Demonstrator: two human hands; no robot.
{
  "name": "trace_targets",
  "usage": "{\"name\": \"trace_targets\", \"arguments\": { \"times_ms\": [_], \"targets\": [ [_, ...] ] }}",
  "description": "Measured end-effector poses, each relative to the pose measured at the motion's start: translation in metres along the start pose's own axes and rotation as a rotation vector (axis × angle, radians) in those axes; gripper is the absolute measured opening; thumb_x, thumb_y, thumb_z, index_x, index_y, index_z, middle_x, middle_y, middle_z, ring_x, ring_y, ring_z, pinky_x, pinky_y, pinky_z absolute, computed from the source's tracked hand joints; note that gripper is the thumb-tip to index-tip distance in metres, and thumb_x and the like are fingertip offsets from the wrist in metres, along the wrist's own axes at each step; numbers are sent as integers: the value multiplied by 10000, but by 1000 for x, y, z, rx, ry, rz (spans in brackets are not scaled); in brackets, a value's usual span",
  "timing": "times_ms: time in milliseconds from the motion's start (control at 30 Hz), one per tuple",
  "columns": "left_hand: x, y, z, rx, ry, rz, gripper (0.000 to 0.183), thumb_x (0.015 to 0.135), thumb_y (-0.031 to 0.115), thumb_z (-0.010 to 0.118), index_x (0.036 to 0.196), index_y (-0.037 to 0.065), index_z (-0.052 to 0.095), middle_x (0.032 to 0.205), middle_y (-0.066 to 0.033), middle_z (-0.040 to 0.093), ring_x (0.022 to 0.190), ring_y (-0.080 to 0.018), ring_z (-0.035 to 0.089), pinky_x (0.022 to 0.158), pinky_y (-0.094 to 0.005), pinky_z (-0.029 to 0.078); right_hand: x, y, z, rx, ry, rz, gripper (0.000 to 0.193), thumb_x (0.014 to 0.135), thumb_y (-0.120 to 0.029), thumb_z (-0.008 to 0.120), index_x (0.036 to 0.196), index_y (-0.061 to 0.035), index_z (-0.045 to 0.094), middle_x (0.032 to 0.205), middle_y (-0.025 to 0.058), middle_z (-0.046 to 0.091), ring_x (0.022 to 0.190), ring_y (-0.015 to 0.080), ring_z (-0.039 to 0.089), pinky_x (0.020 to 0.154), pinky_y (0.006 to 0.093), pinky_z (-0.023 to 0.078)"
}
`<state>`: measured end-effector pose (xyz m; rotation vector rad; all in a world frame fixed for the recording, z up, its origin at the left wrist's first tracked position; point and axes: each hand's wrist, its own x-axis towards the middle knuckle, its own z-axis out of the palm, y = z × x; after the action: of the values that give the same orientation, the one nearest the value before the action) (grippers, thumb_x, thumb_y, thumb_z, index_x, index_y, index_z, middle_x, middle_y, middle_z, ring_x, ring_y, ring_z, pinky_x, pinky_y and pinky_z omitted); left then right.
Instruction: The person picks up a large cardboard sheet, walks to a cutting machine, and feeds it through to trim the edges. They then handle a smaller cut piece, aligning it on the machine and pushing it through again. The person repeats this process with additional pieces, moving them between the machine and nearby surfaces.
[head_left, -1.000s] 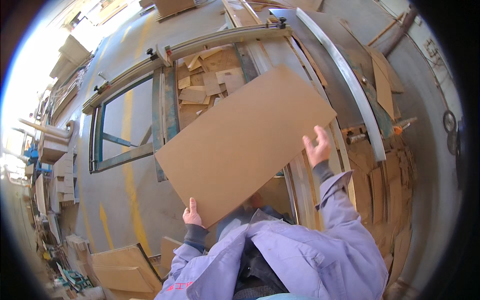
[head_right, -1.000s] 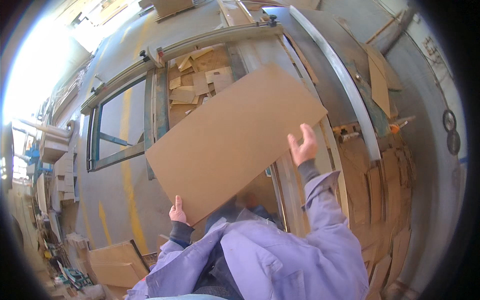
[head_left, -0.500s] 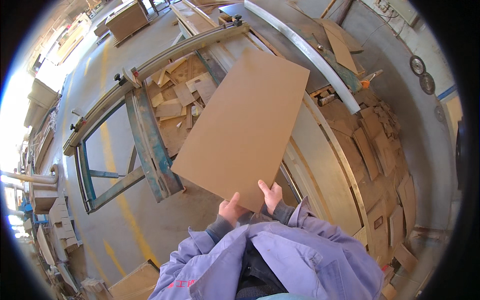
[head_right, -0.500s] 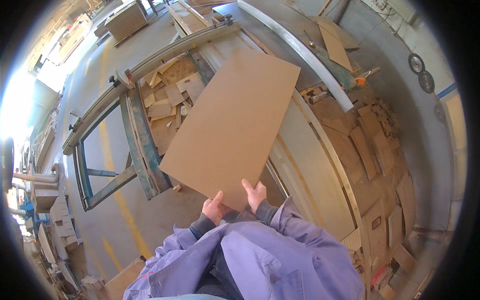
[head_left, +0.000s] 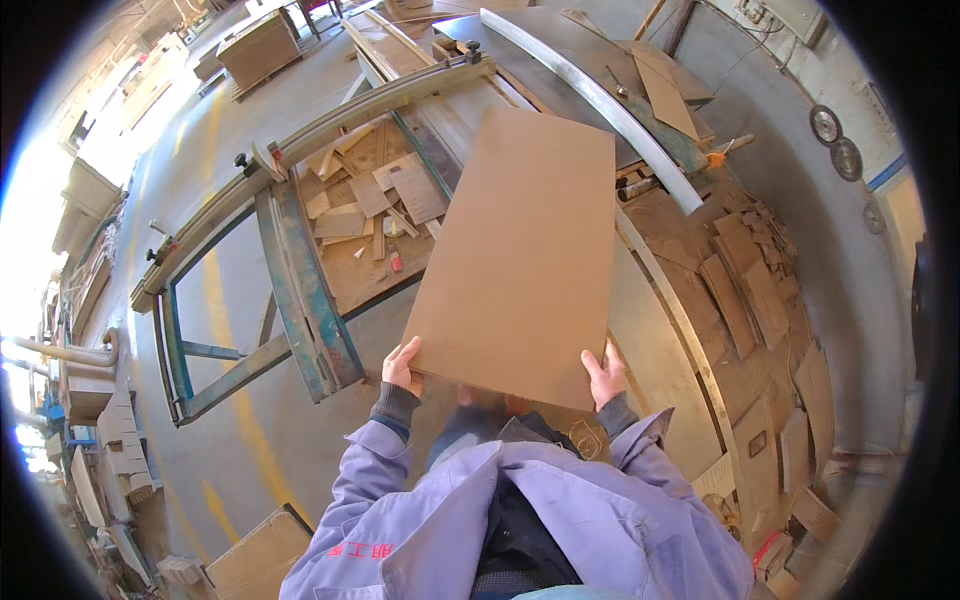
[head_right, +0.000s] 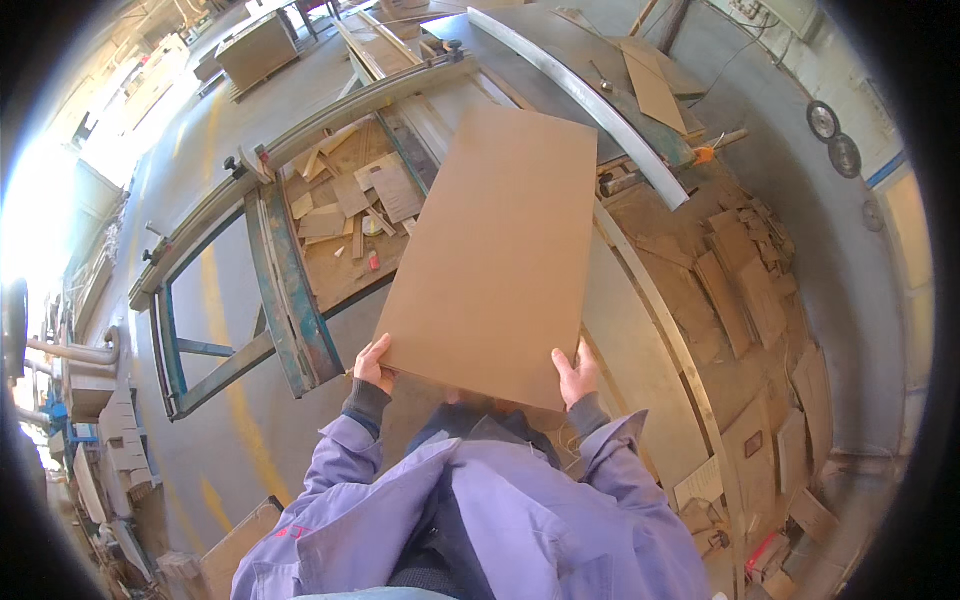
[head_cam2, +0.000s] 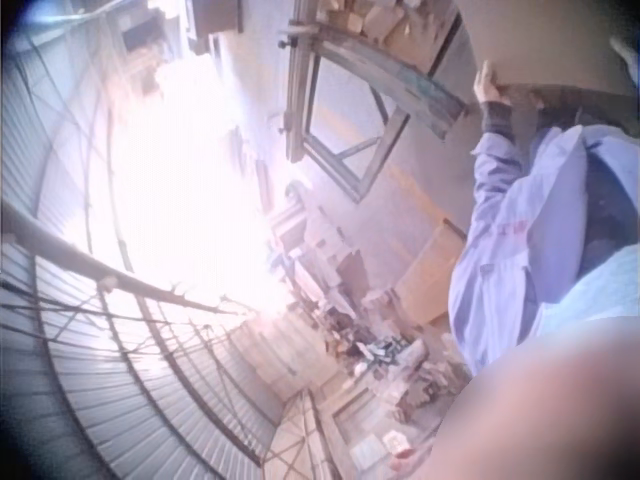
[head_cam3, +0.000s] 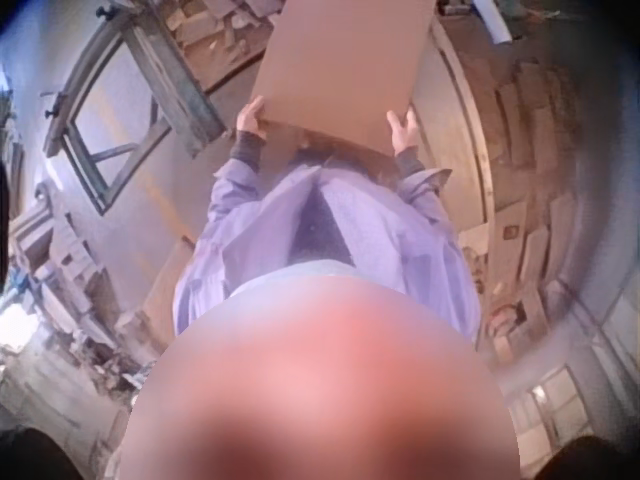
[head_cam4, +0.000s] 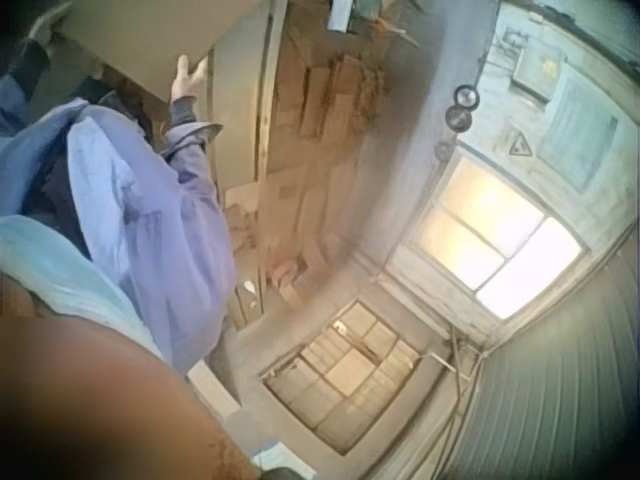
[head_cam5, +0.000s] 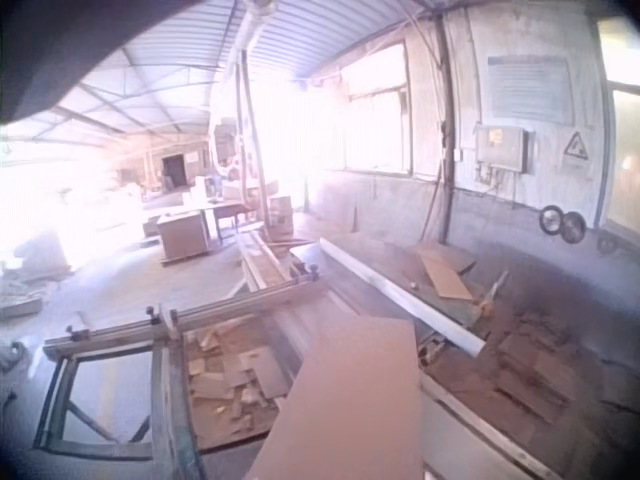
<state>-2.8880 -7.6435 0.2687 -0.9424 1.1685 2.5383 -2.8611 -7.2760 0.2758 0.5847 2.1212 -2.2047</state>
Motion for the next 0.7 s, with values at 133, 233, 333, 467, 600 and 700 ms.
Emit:
{"name": "trace_targets", "arguments": {
  "times_ms": [133, 233, 333, 467, 600, 700],
  "targets": [
    [-13, -1, 16, 124, -76, 130, 201, 898, 177, 694, 1050, 50, 661, 912, -40, 717, 698, -138, 678, 505, -246, 479, 11, -12, -20, -52, 8, -90, 432, 937, -128, 633, 1318, 26, 497, 1213, 113, 618, 1103, 186, 580, 962, 328, 460],
    [-22, -11, 28, 110, -66, 134, 231, 891, 159, 706, 1080, 33, 665, 976, -55, 711, 862, -160, 681, 693, -308, 546, 28, -22, -35, -87, -40, -171, 423, 939, -191, 657, 1268, 45, 534, 1147, 113, 651, 1039, 179, 603, 918, 317, 477],
    [-39, -31, 39, 125, -34, 83, 226, 903, 145, 692, 1097, 34, 659, 992, -64, 711, 873, -163, 684, 713, -327, 551, 40, -39, -56, -238, -39, -148, 462, 930, -223, 673, 1268, 58, 533, 1154, 127, 650, 1041, 180, 605, 910, 316, 482],
    [-59, -52, 45, 134, -121, -26, 258, 934, 174, 659, 1137, 15, 636, 1038, -89, 710, 876, -198, 699, 674, -314, 576, 61, -48, -78, -268, -150, -141, 512, 920, -266, 691, 1274, 70, 535, 1156, 145, 652, 1051, 192, 608, 912, 319, 483],
    [-68, -49, 50, 290, -249, -222, 281, 955, 195, 631, 1167, 11, 614, 1085, -125, 692, 853, -242, 707, 690, -370, 591, 86, -52, -97, -290, -203, -131, 567, 914, -313, 699, 1283, 81, 526, 1158, 157, 655, 1066, 196, 605, 927, 324, 477],
    [-53, -38, 57, 372, -255, -334, 298, 957, 221, 633, 1157, 1, 614, 1072, -126, 691, 851, -247, 704, 682, -380, 590, 111, -51, -100, -380, -209, -162, 604, 910, -326, 702, 1292, 102, 515, 1199, 167, 642, 1076, 190, 603, 935, 320, 476]
  ]
}}
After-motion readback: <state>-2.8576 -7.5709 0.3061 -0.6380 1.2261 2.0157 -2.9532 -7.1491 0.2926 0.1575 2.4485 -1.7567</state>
